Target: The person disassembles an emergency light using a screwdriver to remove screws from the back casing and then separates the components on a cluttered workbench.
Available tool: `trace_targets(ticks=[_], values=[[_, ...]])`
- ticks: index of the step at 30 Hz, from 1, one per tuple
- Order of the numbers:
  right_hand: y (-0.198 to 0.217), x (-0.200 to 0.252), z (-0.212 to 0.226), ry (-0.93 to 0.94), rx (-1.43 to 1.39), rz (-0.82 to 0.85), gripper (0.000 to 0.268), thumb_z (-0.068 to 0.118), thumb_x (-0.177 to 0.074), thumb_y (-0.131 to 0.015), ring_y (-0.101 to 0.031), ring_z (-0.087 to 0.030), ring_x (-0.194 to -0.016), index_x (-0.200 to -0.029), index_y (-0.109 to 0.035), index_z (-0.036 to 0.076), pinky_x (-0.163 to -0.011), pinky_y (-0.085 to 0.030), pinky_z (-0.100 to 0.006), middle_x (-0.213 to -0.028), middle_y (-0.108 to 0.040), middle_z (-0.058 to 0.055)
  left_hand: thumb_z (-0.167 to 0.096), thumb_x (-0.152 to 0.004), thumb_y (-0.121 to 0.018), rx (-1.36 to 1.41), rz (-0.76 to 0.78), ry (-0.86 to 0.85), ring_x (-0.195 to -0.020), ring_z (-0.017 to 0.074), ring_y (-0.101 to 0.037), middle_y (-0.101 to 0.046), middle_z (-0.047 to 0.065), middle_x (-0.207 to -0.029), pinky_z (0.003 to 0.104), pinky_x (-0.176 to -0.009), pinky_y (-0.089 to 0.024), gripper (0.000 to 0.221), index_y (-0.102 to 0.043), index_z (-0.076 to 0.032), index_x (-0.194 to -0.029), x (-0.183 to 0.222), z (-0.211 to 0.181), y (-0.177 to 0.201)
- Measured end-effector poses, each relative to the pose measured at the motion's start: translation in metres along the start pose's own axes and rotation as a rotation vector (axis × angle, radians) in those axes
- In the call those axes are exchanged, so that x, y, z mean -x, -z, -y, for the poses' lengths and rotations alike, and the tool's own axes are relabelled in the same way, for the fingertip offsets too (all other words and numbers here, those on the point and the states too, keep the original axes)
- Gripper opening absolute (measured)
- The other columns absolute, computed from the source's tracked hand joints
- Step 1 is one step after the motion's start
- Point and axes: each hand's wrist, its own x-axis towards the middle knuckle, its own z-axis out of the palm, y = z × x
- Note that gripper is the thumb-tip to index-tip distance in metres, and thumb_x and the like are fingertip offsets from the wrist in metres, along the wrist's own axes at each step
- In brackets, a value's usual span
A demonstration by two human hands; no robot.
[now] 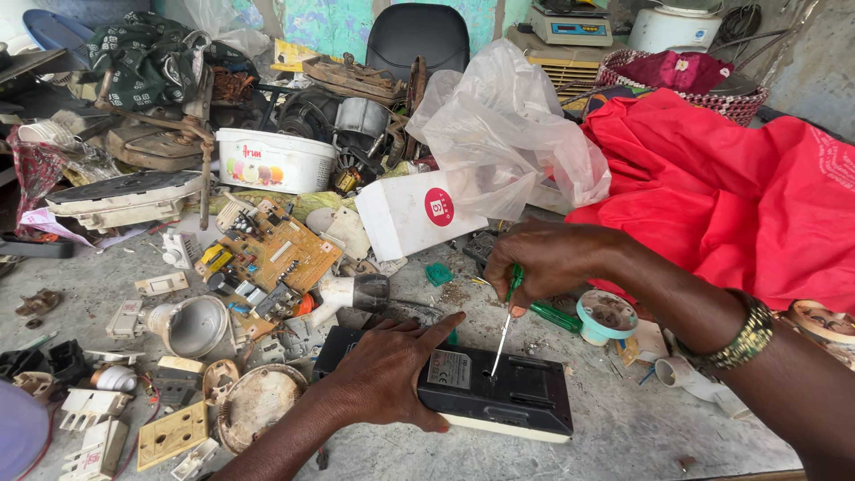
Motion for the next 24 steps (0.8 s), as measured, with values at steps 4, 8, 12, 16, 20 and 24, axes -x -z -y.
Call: trace_targets(ticks=[4, 8, 12, 16, 20, 24], values=[[-0.017, -0.043, -0.041, 0.02, -0.273, 0.31, 0.029, 0.026, -0.069, -0.088, -0.076, -0.017, -0.086, -0.093, -0.083, 0.009, -0.08, -0.056, -0.036, -0.086, -0.081, -0.002, -0.06, -0.054, -0.093, 0.016, -0.012, -0.043, -0.125, 0.0421, -0.059, -0.066, 0.026, -0.126, 0.05, -0.12, -0.033, 0.143, -0.013, -0.015, -0.164, 0.003, 0.005, -0.004], [-0.05, -0.053, -0.079, 0.09, -0.518, 0.441, 0.036, 0.03, -0.073, -0.087, -0.075, -0.017, -0.086, -0.097, -0.081, 0.005, -0.081, -0.057, -0.035, -0.087, -0.08, -0.006, -0.064, -0.058, -0.094, 0.01, -0.012, -0.065, -0.124, 0.0443, -0.058, -0.065, 0.027, -0.124, 0.053, -0.119, -0.03, 0.146, -0.008, -0.016, -0.165, 0.001, 0.006, -0.004], [-0.093, -0.046, -0.071, 0.162, -0.803, 0.515, 0.039, 0.031, -0.077, -0.087, -0.076, -0.016, -0.094, -0.1, -0.077, 0.001, -0.098, -0.054, -0.03, -0.093, -0.08, -0.005, -0.06, -0.054, -0.092, 0.037, 0.004, -0.039, -0.121, 0.0404, -0.062, -0.071, 0.023, -0.117, 0.052, -0.12, -0.032, 0.146, -0.009, -0.018, -0.167, 0.006, 0.005, 0.001], [-0.092, -0.043, -0.059, 0.251, -0.808, 0.438, 0.04, 0.031, -0.078, -0.088, -0.071, -0.016, -0.09, -0.099, -0.077, -0.001, -0.086, -0.054, -0.033, -0.091, -0.078, -0.007, -0.058, -0.057, -0.091, 0.031, -0.007, -0.036, -0.121, 0.0407, -0.063, -0.072, 0.023, -0.116, 0.049, -0.119, -0.039, 0.143, -0.011, -0.016, -0.168, 0.004, 0.006, -0.002], [-0.057, -0.031, -0.059, 0.102, -0.57, 0.235, 0.039, 0.034, -0.075, -0.086, -0.071, -0.014, -0.088, -0.099, -0.079, 0.004, -0.08, -0.054, -0.032, -0.091, -0.078, -0.004, -0.062, -0.057, -0.092, 0.009, 0.018, -0.013, -0.125, 0.041, -0.058, -0.066, 0.023, -0.127, 0.052, -0.119, -0.032, 0.145, -0.008, -0.018, -0.166, -0.003, 0.01, -0.001], [-0.02, 0.004, -0.044, -0.043, -0.41, 0.088, 0.036, 0.035, -0.075, -0.085, -0.069, -0.014, -0.081, -0.097, -0.08, 0.007, -0.073, -0.053, -0.034, -0.085, -0.077, -0.003, -0.064, -0.059, -0.093, 0.006, -0.022, -0.079, -0.13, 0.0442, -0.053, -0.063, 0.026, -0.131, 0.053, -0.119, -0.028, 0.143, -0.009, -0.015, -0.164, -0.001, 0.012, -0.003]])
